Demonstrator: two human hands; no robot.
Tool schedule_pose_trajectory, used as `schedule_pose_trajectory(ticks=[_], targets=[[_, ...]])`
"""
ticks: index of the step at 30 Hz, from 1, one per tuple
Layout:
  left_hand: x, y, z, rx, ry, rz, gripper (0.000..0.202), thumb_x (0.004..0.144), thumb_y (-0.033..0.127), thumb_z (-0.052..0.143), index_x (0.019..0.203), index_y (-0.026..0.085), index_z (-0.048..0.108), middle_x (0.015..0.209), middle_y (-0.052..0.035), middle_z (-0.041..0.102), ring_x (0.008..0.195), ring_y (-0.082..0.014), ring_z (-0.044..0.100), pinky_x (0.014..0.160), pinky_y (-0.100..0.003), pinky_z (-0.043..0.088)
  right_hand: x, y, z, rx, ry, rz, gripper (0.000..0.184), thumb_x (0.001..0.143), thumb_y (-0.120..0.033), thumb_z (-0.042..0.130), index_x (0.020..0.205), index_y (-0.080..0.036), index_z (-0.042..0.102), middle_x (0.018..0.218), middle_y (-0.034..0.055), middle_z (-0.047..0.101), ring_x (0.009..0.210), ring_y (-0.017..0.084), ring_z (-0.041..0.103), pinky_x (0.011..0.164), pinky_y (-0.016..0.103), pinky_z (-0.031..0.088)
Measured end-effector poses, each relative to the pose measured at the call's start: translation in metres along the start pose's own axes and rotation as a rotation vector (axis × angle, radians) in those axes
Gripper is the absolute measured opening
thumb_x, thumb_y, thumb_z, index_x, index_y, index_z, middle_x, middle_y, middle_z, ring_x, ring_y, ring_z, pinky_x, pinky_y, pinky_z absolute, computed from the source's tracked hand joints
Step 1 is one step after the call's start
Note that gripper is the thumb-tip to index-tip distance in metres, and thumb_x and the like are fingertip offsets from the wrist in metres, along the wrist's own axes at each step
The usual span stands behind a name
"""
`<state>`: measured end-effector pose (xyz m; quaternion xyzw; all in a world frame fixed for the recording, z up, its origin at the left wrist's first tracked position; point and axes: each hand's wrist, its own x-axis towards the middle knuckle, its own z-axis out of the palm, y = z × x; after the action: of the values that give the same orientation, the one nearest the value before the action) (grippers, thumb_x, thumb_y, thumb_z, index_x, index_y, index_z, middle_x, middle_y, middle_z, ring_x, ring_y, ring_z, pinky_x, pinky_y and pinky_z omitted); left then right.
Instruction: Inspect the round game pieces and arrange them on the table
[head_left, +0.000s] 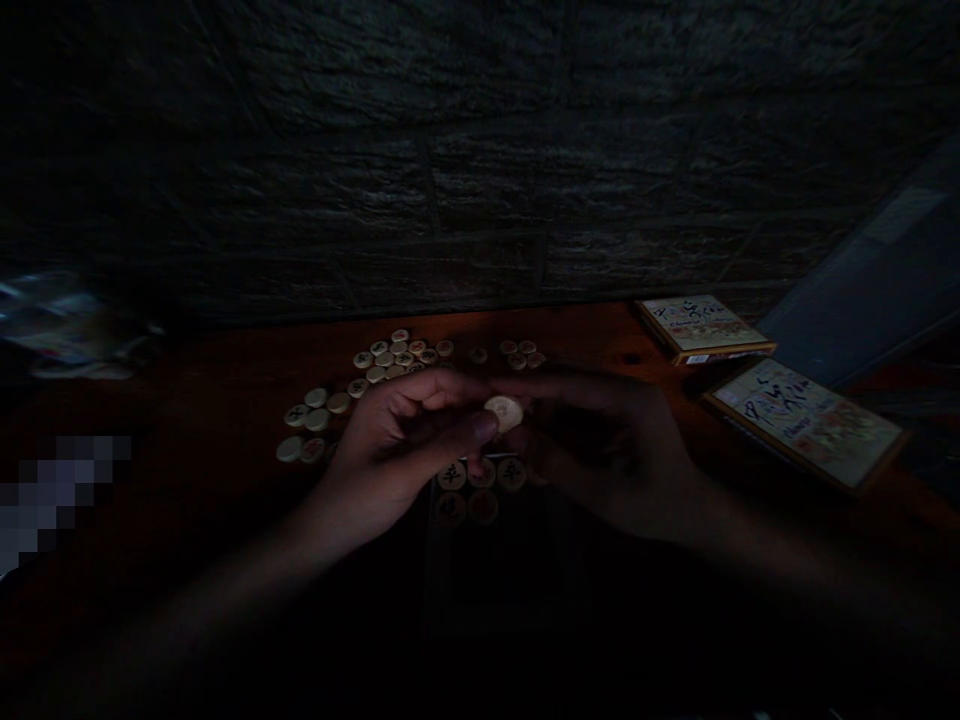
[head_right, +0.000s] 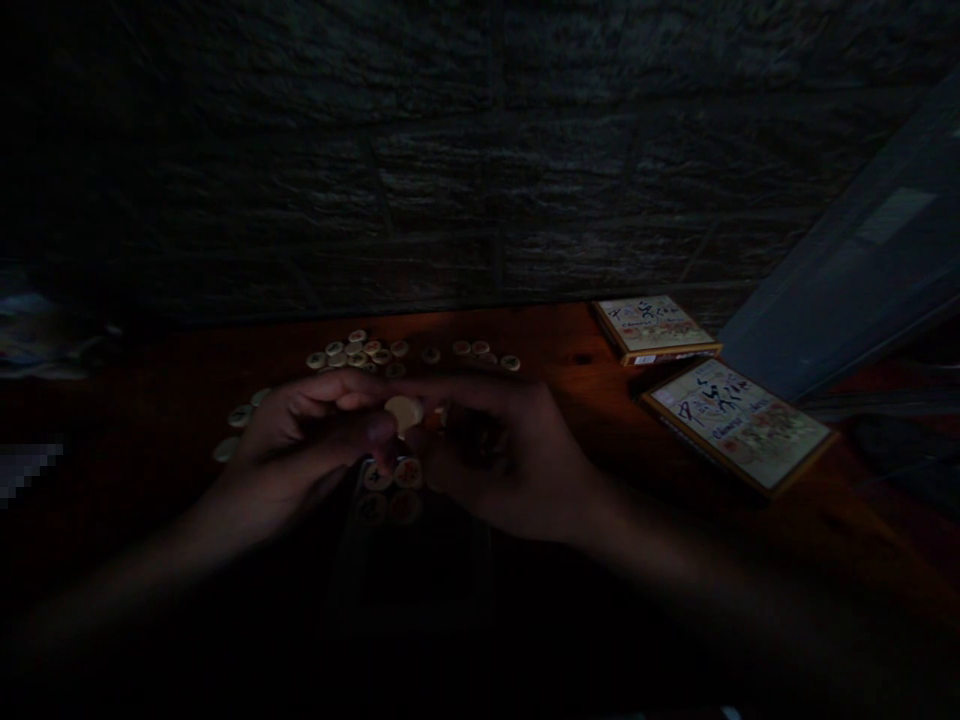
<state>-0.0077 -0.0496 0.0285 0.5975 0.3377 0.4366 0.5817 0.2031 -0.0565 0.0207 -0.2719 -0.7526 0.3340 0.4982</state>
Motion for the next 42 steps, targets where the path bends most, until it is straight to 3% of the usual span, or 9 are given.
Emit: schedule_pose_trajectory(ticks=[3,7,13,19,25,30,35,42], targets=[[0.0005,0.0002,0.0006,0.008,0.007,0.017,0.017,0.086,0.025,0.082,0.102,0.021,0.078,0.095,-0.0046,0.081,0.077,-0.0169,0.076,0.061,-0.021,0.059,0.0011,-0.002,0.002,0.114,0.033,0.065,0.035,0.089,-0.009,0.071,0.12,-0.024,0.075,0.109,0.0032,0.08,0.093,0.017,0.075,0.075,0.028,0.061],[0.001,0.0031,0.0018,0.086,0.048,0.031,0.019,0.083,0.021,0.083,0.101,0.021,0.078,0.088,-0.0026,0.082,0.066,-0.0143,0.073,0.059,-0.022,0.058,0.0032,-0.0019,0.0033,0.162,0.044,0.12,0.028,0.088,-0.01,0.071,0.114,-0.022,0.075,0.091,0.0009,0.078,0.065,0.011,0.07,0.053,0.021,0.054],[0.0003,0.0026,0.004,0.247,0.113,0.108,0.023,0.083,0.021,0.084,0.105,0.021,0.078,0.087,-0.0021,0.082,0.073,-0.0159,0.077,0.064,-0.023,0.06,0.0049,0.0017,0.0057,0.187,0.08,0.2,0.018,0.087,-0.017,0.077,0.105,-0.018,0.071,0.089,0.0025,0.077,0.074,0.012,0.072,0.06,0.02,0.056],[-0.0029,-0.0014,0.0067,0.364,0.12,0.201,0.023,0.082,0.017,0.084,0.105,0.019,0.08,0.091,-0.0034,0.083,0.076,-0.015,0.077,0.068,-0.022,0.061,0.0058,0.0035,0.0072,0.269,0.094,0.313,0.024,0.081,-0.033,0.086,0.09,-0.019,0.07,0.079,-0.0002,0.074,0.06,0.01,0.066,0.05,0.019,0.052],[-0.0053,-0.0012,0.0078,0.43,0.093,0.255,0.023,0.081,0.011,0.083,0.102,0.02,0.08,0.088,-0.0003,0.083,0.076,-0.0124,0.077,0.071,-0.019,0.06,0.0047,0.0069,0.0079,0.349,0.12,0.377,0.029,0.069,-0.03,0.094,0.082,-0.017,0.071,0.069,-0.0038,0.07,0.053,0.008,0.061,0.046,0.017,0.048],[-0.0064,-0.0006,0.007,0.349,0.111,0.135,0.016,0.084,0.022,0.083,0.099,0.02,0.079,0.09,-0.0028,0.083,0.074,-0.0168,0.078,0.068,-0.025,0.063,0.0037,0.0058,0.008,0.378,0.117,0.414,0.02,0.074,-0.027,0.091,0.083,-0.017,0.076,0.069,-0.0026,0.073,0.051,0.007,0.061,0.048,0.018,0.048],[-0.0043,0.0035,0.0074,0.272,0.122,0.069,0.011,0.086,0.022,0.081,0.096,0.017,0.078,0.071,-0.0011,0.079,0.061,-0.0161,0.076,0.058,-0.022,0.06,0.0045,0.0035,0.0061,0.366,0.088,0.411,0.018,0.079,-0.028,0.087,0.093,-0.018,0.081,0.07,-0.0014,0.075,0.054,0.01,0.065,0.05,0.02,0.051],[-0.0028,0.0044,0.0082,0.163,0.149,0.029,0.009,0.09,0.021,0.078,0.098,0.017,0.078,0.078,-0.0007,0.082,0.066,-0.015,0.079,0.062,-0.019,0.063,0.0051,0.0037,0.0082,0.408,0.119,0.373,0.026,0.075,-0.011,0.087,0.098,-0.017,0.078,0.083,-0.0001,0.08,0.071,0.012,0.075,0.063,0.021,0.061]])
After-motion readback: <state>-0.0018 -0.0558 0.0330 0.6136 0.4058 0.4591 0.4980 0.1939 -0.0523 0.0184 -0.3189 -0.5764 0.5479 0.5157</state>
